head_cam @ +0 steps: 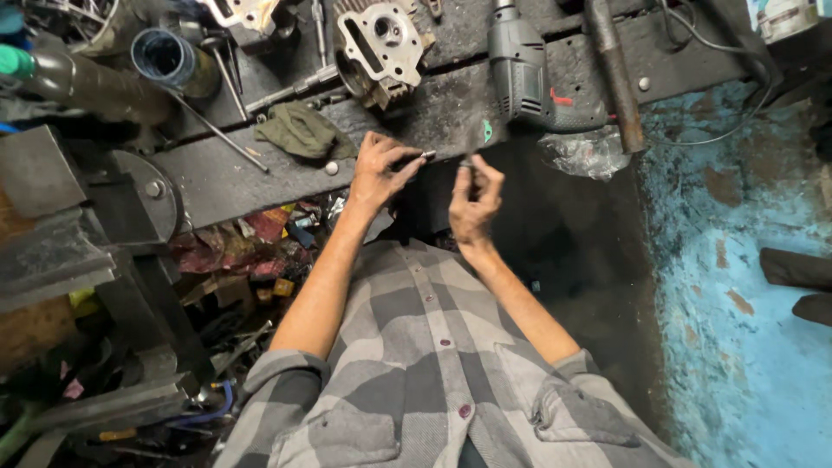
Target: The person works at a cluttered workbench on a motorcycle engine cylinder head. They file and clean a small metal valve component, wipe it with a cloth, then hold a cylindrical part over the cylinder head and drive it into place by repeatedly striking it with a hammer, before setting the head down and picking up another part.
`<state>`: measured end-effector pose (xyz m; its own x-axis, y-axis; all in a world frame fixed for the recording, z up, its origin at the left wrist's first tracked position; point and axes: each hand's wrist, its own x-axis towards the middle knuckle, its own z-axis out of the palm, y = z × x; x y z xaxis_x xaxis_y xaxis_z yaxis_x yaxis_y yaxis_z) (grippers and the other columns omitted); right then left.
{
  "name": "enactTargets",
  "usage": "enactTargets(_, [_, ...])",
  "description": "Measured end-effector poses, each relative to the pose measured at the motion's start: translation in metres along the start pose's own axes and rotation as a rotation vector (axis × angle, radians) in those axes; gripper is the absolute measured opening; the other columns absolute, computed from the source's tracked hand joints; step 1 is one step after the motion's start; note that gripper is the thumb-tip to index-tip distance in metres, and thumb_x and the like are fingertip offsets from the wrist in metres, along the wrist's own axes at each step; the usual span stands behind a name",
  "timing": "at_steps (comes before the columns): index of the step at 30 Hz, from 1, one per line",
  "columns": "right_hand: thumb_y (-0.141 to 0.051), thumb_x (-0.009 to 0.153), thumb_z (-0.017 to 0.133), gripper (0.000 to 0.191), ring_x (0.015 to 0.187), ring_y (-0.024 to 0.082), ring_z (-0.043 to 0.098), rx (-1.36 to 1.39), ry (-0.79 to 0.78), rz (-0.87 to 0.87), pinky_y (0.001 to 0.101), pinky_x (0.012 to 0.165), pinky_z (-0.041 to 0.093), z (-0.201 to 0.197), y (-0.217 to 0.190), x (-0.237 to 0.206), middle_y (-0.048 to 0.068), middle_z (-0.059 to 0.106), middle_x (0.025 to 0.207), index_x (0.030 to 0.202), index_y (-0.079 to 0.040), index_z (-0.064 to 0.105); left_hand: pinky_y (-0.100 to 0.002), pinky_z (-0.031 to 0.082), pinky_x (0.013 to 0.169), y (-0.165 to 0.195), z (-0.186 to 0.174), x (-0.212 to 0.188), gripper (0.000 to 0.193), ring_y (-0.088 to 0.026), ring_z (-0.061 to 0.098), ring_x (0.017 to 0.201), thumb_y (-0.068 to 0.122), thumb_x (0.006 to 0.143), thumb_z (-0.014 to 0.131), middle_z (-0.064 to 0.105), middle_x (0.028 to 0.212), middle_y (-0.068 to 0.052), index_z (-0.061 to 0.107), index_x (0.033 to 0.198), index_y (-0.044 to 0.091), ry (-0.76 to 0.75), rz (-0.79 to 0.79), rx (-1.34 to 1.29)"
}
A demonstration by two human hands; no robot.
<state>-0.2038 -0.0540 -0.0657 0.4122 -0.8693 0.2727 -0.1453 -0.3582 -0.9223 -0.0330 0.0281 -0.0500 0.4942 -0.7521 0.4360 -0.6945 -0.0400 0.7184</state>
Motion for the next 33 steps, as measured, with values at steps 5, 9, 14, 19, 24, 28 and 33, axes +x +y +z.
enactTargets(5, [-0.012,0.099,0.074,0.024,0.070,0.019,0.065,-0.333,-0.265,-0.016,0.0309,0.062,0.051,-0.0005,-0.0017,0.0017,0.013,0.070,0.078,0.122,-0.006,0.066,-0.038,0.049,0.086,0.0010,-0.0002,0.0014,0.021,-0.027,0.057,0.094,0.019,0.082,0.089,0.071,0.092,-0.004,0.081,0.100,0.013,0.010,0.008,-0.003])
enactTargets(9, [-0.014,0.104,0.068,0.025,0.071,0.012,0.065,0.013,-0.002,0.032,0.0268,0.062,0.052,-0.0025,-0.0019,0.0026,0.007,0.071,0.085,0.125,-0.007,0.057,-0.038,0.048,0.085,0.0010,0.0012,0.0021,0.020,-0.026,0.057,0.093,0.019,0.083,0.089,0.072,0.091,-0.003,0.081,0.100,0.013,-0.004,0.010,0.004])
enactTargets(14, [-0.015,0.100,0.075,0.028,0.072,0.015,0.067,-0.247,-0.313,0.053,0.0309,0.064,0.052,-0.0034,-0.0013,0.0052,0.013,0.072,0.081,0.124,-0.006,0.064,-0.038,0.049,0.085,0.0004,0.0013,0.0034,0.021,-0.026,0.057,0.094,0.018,0.082,0.089,0.073,0.092,-0.004,0.081,0.100,0.013,0.020,0.029,0.012])
enactTargets(19, [-0.016,0.104,0.070,0.025,0.069,0.012,0.065,0.030,0.000,0.000,0.0283,0.061,0.053,-0.0018,-0.0023,0.0056,0.007,0.071,0.083,0.125,-0.008,0.059,-0.037,0.049,0.086,0.0018,-0.0010,0.0031,0.021,-0.026,0.057,0.094,0.018,0.084,0.089,0.073,0.094,-0.003,0.081,0.103,0.012,-0.011,-0.010,-0.005])
enactTargets(24, [-0.014,0.099,0.074,0.023,0.068,0.012,0.065,-0.214,-0.120,-0.064,0.0277,0.059,0.051,0.0014,-0.0017,0.0005,0.010,0.072,0.079,0.119,-0.007,0.065,-0.036,0.050,0.086,0.0025,-0.0020,0.0010,0.020,-0.026,0.057,0.094,0.019,0.083,0.089,0.072,0.093,-0.002,0.081,0.101,0.015,0.002,0.004,0.006])
enactTargets(28, [-0.013,0.104,0.070,0.019,0.064,0.009,0.062,-0.007,0.012,-0.033,0.0248,0.058,0.050,0.0024,0.0013,-0.0006,0.005,0.070,0.079,0.119,-0.006,0.060,-0.038,0.050,0.086,0.0001,-0.0029,0.0012,0.020,-0.027,0.057,0.095,0.020,0.083,0.089,0.071,0.091,-0.003,0.081,0.100,0.015,-0.011,-0.009,-0.010])
enactTargets(33, [-0.010,0.102,0.073,0.021,0.078,0.016,0.066,-0.193,-0.116,-0.151,0.0289,0.066,0.053,0.0043,-0.0011,0.0011,0.013,0.073,0.088,0.121,-0.006,0.065,-0.039,0.050,0.088,-0.0001,-0.0012,0.0022,0.022,-0.027,0.057,0.095,0.022,0.080,0.089,0.071,0.092,-0.003,0.082,0.099,0.015,-0.008,-0.021,0.012])
